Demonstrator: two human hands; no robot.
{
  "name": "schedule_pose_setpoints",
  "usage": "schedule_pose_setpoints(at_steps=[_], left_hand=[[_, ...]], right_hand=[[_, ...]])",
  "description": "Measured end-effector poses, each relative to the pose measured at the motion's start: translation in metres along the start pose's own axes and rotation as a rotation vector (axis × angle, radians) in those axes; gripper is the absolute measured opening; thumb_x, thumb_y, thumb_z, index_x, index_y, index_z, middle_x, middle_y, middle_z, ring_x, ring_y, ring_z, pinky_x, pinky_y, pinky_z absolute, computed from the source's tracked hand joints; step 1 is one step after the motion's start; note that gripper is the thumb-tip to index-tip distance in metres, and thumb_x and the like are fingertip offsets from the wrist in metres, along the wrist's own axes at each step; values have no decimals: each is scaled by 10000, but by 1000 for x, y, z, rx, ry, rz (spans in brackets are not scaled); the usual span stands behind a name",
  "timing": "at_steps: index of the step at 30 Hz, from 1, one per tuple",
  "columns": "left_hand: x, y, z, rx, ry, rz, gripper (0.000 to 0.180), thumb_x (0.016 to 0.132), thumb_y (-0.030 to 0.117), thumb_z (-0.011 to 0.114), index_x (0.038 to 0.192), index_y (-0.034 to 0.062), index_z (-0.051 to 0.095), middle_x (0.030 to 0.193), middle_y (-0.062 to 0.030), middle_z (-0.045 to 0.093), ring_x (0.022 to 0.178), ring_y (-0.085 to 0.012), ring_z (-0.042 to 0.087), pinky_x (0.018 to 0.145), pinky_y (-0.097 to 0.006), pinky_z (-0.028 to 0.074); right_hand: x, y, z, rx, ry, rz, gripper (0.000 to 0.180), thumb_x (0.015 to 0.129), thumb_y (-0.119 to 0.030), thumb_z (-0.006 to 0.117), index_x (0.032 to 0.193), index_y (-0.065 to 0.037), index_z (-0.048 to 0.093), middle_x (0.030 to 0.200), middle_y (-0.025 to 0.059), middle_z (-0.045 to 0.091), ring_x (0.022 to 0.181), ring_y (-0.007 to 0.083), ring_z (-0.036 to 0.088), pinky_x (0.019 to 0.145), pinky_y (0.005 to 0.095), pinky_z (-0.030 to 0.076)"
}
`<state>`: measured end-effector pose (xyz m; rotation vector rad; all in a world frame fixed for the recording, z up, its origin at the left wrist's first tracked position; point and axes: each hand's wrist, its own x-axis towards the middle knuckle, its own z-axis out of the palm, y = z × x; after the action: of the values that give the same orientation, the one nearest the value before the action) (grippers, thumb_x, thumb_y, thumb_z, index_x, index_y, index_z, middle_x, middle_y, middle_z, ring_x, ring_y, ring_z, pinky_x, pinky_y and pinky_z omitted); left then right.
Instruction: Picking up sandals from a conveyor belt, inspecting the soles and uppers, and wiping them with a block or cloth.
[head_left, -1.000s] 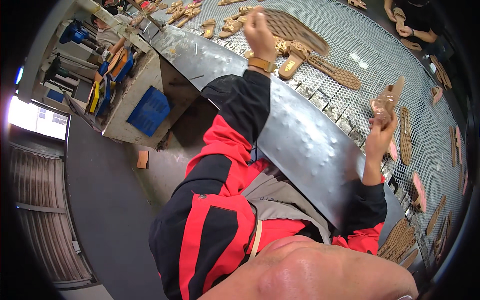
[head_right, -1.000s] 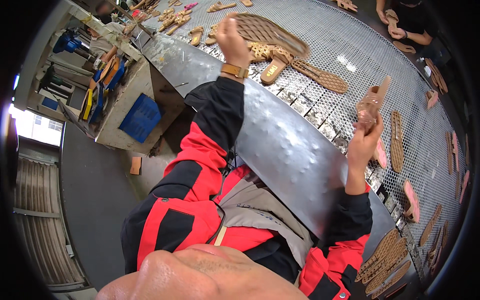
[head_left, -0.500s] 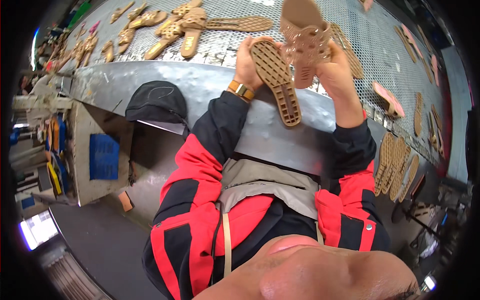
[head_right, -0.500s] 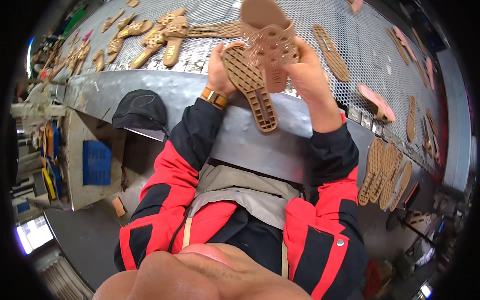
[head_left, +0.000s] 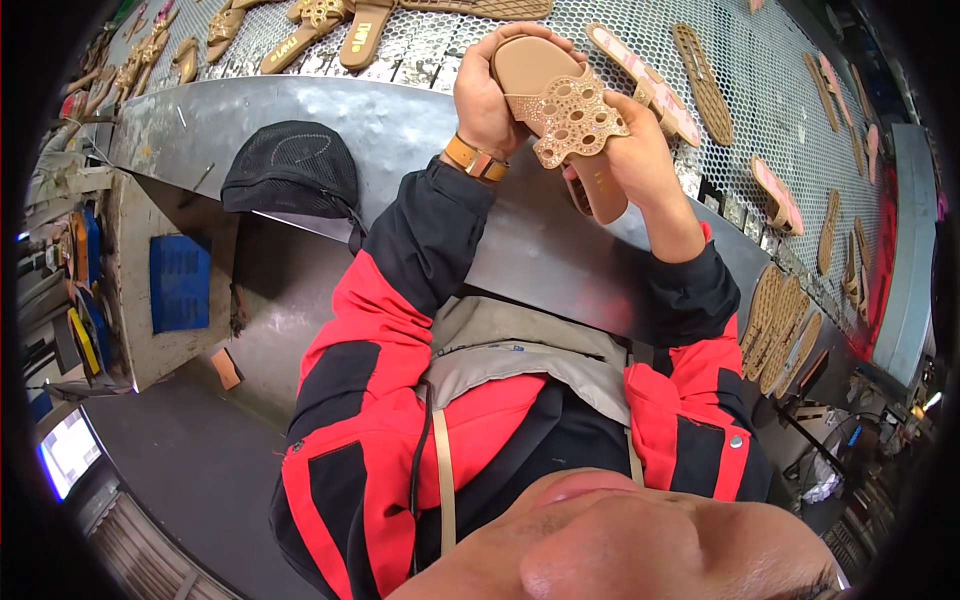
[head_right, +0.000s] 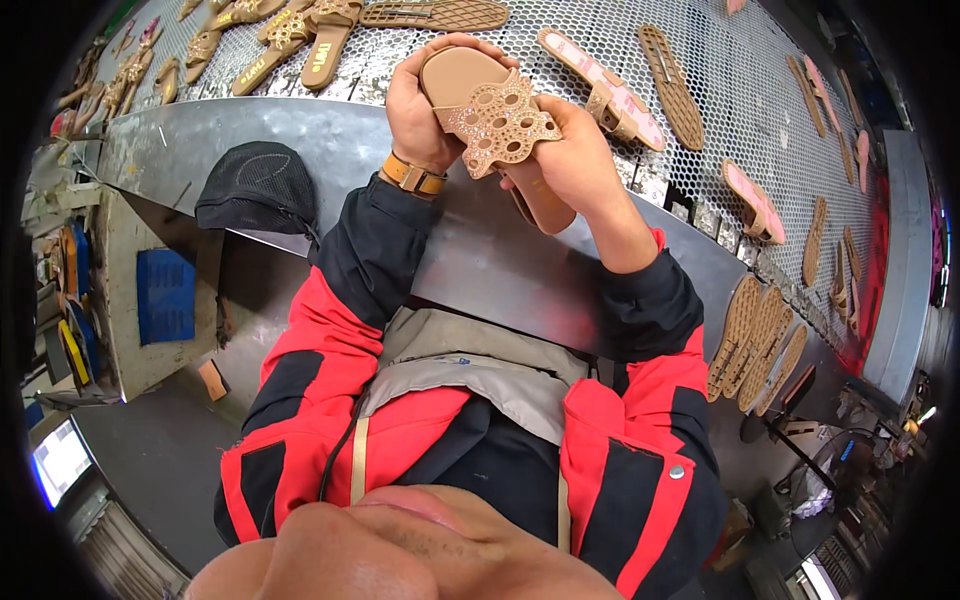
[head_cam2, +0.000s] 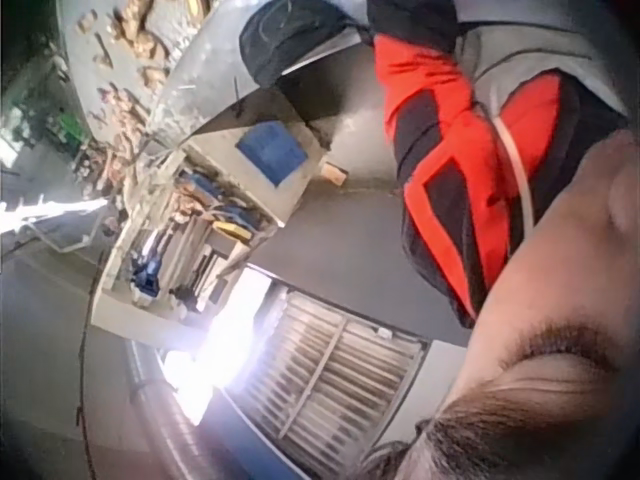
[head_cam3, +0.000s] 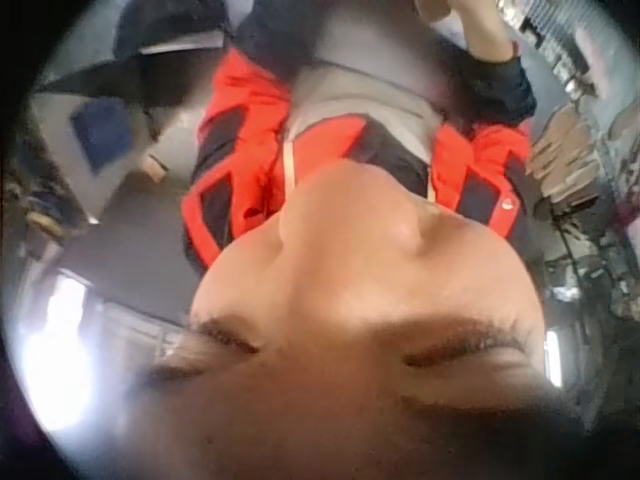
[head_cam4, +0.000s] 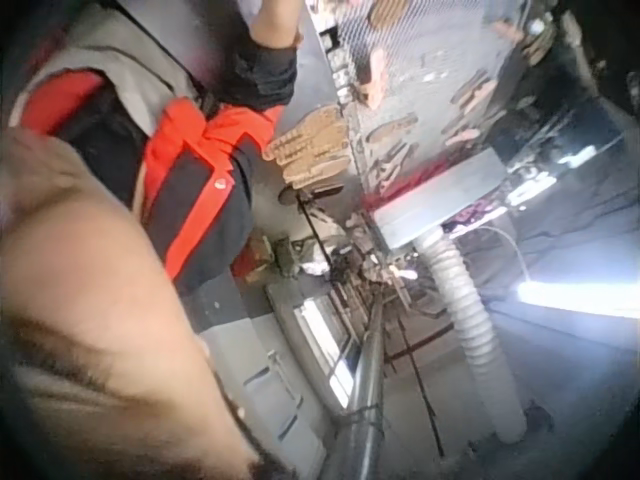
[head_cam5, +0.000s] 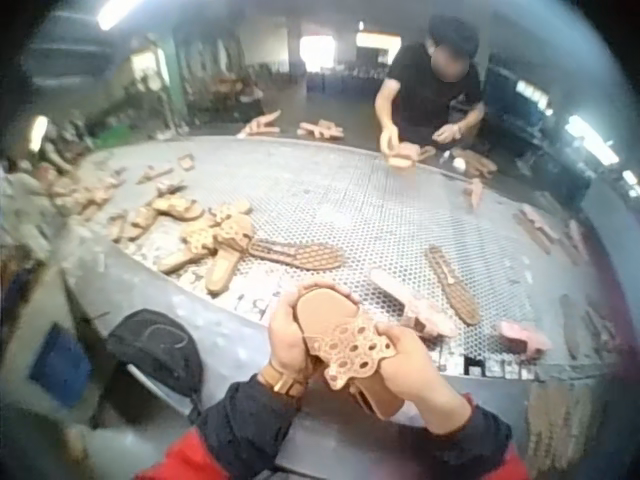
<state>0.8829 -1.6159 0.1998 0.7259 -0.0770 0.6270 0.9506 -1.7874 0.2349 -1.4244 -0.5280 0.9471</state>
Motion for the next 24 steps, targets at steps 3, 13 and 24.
schedule_pose_setpoints(at_steps=[3,13,24], left_hand=[[-1,0,0,-36,9,-36,426,1048,226,335,1160,-63,627,1112,-235,715,1054,-389,716,948,-491,604],[-3,0,9,-66,0,-69,460,1063,272,294,1143,-41,622,1104,-230,713,1038,-375,704,956,-488,585],[-8,-8,12,-278,-145,-233,519,1039,463,338,1191,19,559,1209,-189,607,1208,-347,569,1082,-497,452]], right_hand=[[-1,-1,-2,11,-15,-11,232,952,27,563,1165,62,648,932,148,749,706,227,739,624,352,613],[-9,-4,-6,-20,13,-34,245,928,53,580,1158,50,665,890,127,747,703,210,741,614,344,606],[-13,-4,-12,-133,51,-18,284,943,-75,692,1193,57,663,887,133,753,640,191,735,558,321,588]])
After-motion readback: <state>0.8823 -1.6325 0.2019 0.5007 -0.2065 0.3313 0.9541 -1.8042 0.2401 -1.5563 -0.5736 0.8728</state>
